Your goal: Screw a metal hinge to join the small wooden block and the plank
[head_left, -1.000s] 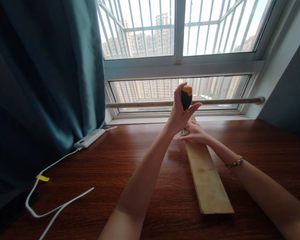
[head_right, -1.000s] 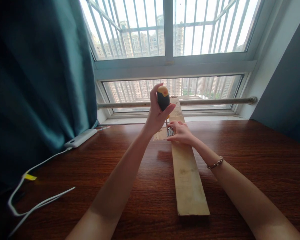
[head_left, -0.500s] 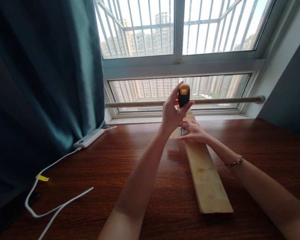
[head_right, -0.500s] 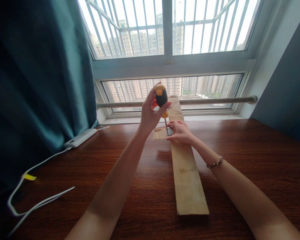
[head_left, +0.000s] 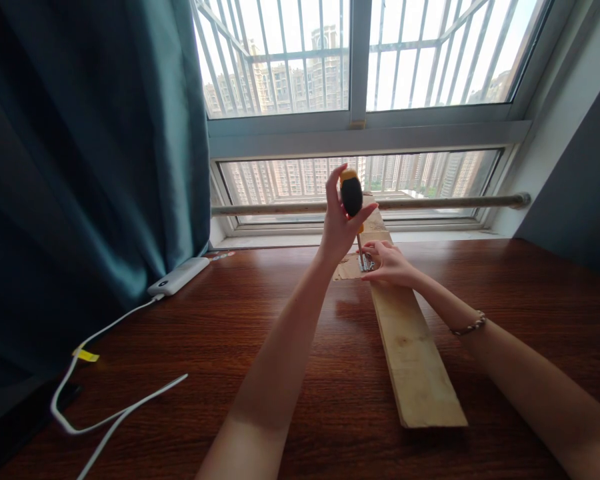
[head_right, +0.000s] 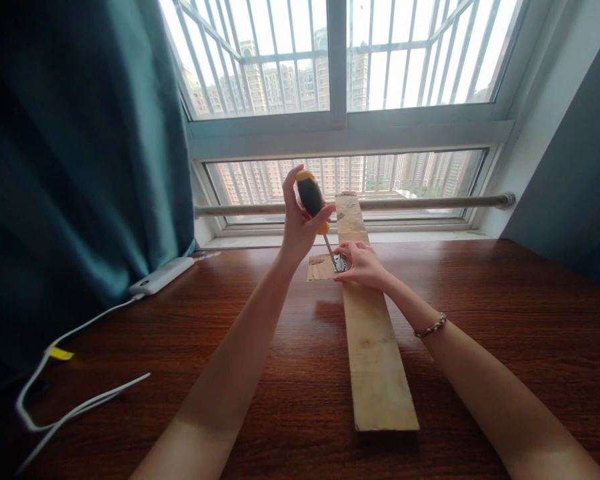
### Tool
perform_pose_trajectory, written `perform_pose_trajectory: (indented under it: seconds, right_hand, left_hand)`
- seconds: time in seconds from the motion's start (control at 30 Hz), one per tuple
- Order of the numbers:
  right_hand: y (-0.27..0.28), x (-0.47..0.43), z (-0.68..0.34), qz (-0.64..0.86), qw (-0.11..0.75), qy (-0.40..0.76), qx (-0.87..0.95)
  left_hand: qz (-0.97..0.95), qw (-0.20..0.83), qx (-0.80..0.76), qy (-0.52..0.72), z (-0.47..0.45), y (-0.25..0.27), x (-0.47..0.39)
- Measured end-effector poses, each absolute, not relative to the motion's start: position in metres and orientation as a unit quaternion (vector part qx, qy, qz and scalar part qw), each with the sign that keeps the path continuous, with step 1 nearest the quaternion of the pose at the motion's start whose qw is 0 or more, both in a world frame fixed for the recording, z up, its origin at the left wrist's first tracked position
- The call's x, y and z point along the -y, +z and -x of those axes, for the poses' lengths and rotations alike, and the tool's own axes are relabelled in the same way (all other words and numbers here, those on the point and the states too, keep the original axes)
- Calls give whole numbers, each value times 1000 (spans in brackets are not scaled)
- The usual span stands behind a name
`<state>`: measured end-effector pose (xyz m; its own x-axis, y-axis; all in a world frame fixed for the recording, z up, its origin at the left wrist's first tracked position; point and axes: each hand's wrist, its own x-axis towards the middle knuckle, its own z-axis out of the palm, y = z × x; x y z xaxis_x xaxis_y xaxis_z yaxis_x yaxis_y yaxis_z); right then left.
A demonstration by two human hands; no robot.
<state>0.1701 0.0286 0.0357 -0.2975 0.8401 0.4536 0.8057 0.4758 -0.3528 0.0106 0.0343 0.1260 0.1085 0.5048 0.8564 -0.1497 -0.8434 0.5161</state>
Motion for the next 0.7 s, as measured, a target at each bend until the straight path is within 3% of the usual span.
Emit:
perform_pose_trajectory:
  seconds: [0.13,0.47,0.7]
  right_hand:
    - [35,-28,-170,514,301,28,803]
    - [35,-32,-168,506,309,42,804]
    - [32,-33,-164,489,328,53,807]
  left_hand:
    - [-694,221,-153,668,-7,129,-34]
    - [-735,286,-105,606,-6,128,-42]
    - [-698,284,-128,644,-8,121,-45]
